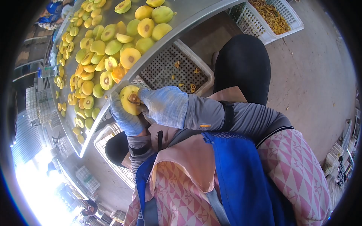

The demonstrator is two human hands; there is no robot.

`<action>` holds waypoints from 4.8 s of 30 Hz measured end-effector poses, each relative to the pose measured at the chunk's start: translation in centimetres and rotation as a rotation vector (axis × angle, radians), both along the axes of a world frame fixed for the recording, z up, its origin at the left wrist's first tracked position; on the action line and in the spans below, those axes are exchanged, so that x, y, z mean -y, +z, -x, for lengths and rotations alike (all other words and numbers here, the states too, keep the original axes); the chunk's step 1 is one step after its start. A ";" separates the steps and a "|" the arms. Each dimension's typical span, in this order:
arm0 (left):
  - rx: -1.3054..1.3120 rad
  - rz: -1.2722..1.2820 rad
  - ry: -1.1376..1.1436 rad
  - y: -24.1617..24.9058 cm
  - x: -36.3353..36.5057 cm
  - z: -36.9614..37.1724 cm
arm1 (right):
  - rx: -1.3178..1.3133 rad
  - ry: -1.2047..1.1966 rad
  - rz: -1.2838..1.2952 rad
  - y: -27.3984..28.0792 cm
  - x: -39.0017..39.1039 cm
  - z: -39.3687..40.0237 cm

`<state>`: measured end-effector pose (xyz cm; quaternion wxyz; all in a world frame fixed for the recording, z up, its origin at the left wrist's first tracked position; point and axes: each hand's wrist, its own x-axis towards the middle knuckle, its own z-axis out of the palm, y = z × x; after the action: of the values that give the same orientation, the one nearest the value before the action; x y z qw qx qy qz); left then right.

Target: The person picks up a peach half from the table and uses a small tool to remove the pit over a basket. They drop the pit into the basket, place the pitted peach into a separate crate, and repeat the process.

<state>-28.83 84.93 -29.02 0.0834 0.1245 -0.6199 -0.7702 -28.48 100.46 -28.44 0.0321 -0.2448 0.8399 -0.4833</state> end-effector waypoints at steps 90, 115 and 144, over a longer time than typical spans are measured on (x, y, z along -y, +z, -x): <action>-0.068 0.265 0.065 -0.6 -1.3 -1.2 | 0.205 0.137 0.072 0.4 -0.7 1.0; -0.047 0.346 0.122 -1.3 -0.5 -1.1 | 0.171 0.028 -0.010 -0.2 -0.6 0.0; -0.100 0.311 -0.010 -0.7 0.1 -1.2 | 0.328 0.111 0.205 -2.3 0.2 0.8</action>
<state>-27.66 84.82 -29.67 0.1285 0.0682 -0.7275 -0.6705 -29.30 100.26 -30.77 0.1699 -0.2110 0.7551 -0.5970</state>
